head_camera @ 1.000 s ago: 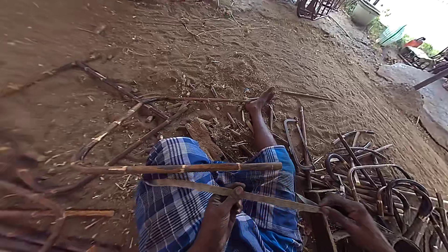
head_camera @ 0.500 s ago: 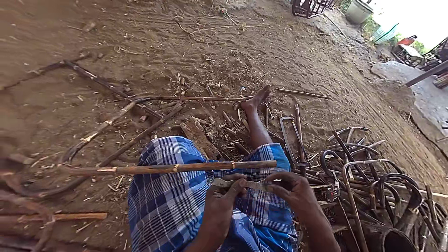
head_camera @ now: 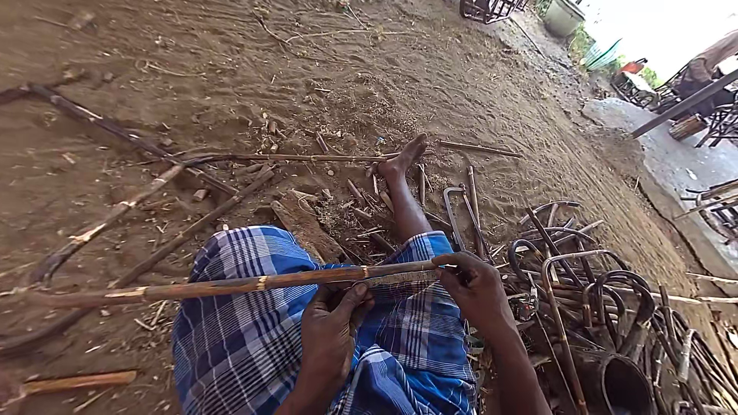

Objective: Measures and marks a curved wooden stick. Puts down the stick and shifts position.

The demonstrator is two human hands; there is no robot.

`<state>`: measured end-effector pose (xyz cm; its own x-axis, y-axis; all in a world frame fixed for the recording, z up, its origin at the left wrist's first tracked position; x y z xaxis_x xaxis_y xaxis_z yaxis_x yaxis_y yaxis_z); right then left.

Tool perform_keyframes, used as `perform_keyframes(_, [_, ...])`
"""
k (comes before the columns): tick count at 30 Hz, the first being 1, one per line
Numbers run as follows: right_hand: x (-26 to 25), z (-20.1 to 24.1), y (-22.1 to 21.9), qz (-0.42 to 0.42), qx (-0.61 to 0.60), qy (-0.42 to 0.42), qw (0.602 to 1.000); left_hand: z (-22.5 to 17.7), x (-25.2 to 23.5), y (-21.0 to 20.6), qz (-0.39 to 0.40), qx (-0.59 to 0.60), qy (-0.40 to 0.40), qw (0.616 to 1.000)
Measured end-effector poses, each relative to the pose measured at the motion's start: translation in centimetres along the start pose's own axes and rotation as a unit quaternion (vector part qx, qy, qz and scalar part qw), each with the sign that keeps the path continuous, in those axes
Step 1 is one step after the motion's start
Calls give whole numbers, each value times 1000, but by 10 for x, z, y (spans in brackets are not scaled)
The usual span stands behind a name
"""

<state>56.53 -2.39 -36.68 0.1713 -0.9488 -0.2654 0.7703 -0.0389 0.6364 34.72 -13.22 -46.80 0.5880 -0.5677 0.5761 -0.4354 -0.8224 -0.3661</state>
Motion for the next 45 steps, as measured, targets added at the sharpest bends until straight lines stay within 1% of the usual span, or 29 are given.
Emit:
perform_keyframes(5, [-4,-5,8,-19,0,-10,1000,5,-4,-9,8,14,15,1000])
perform_keyframes(8, [-4,-6,8,-13,-7,-15,1000,6,-7,-12,20,8,13,1000])
perform_keyframes(16, [-5,-7,8,-6,-6,-19,1000,10,-7,-12,14,14,38,999])
perform_keyframes(21, [-8,-7,6,-1,2,-21,1000,10,-9,-12,12,19,38,999])
perform_keyframes(25, [-7,-7,15,-17,10,-27,999,11,-6,-17,19,18,39,999])
perform_keyframes(27, [-13,5,17,-42,35,18,998,10,-6,-19,26,18,35,999])
perform_keyframes(28, [-17,18,12,-49,25,52,997,9,-8,-17,25,19,34,999])
perform_keyframes(29, [-20,32,4,-37,3,82,996,9,-9,-16,27,17,36,999])
perform_keyframes(32, [-22,77,-37,79,-93,162,979,12,-10,-17,29,8,52,998])
perform_keyframes(34, [-22,96,-69,146,-105,213,960,11,-12,-19,34,6,56,998])
perform_keyframes(36, [-22,99,-94,184,-79,238,950,10,-14,-18,43,19,54,997])
perform_keyframes(38, [-20,97,-108,190,-45,243,950,8,-15,-18,48,25,53,997])
perform_keyframes(41, [-14,97,-113,174,3,266,948,11,-16,-15,56,26,48,997])
perform_keyframes(45, [-5,99,-118,195,30,314,929,15,-17,-12,60,3,41,997])
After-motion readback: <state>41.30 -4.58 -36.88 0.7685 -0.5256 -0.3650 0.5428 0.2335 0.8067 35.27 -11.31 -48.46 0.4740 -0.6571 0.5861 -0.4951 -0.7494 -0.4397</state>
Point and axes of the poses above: each hand's wrist, its own x-axis away from the middle knuckle, its own y-axis out of the back of the hand, z = x × y, the point moved 9 cm from there along -x, towards the middle knuckle, and after that the axes turned 14 degrees about -z, right-handed, at the moved point
